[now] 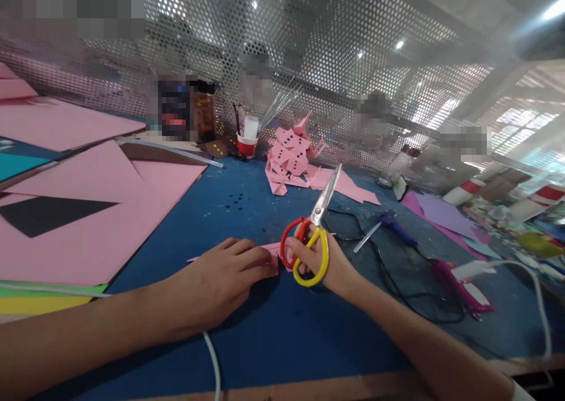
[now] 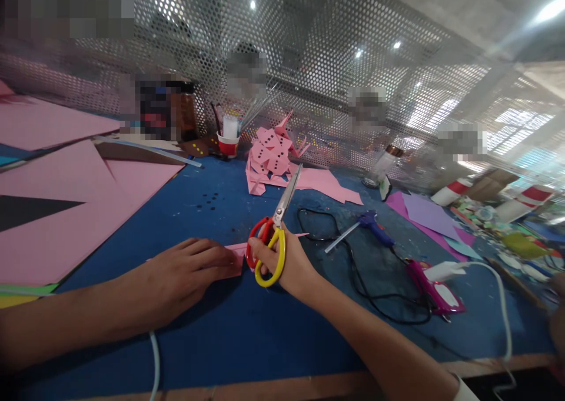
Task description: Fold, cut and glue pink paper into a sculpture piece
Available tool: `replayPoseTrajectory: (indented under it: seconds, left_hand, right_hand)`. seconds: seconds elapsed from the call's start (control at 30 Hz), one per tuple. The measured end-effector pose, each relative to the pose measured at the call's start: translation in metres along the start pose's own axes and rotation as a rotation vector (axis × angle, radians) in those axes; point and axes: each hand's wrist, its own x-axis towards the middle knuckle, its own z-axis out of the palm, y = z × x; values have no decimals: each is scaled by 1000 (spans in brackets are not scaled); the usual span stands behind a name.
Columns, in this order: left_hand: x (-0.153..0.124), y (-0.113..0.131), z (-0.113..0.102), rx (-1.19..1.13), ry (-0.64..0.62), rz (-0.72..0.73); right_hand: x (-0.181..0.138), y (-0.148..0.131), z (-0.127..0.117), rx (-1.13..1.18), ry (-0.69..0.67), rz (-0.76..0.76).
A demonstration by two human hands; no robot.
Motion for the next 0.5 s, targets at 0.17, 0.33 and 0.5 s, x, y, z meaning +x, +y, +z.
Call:
replayPoseTrajectory:
  seconds: [0.17, 0.33, 0.5]
  left_hand:
    - [0, 2, -2, 1, 7, 7]
    - [0, 1, -1, -3, 18, 8]
    - [-1, 0, 1, 1, 36, 19]
  right_hand:
    - [-2, 1, 2, 13, -8, -29]
    - [-5, 0, 1, 3, 3, -16]
    - [-10, -1, 0, 12, 14, -9]
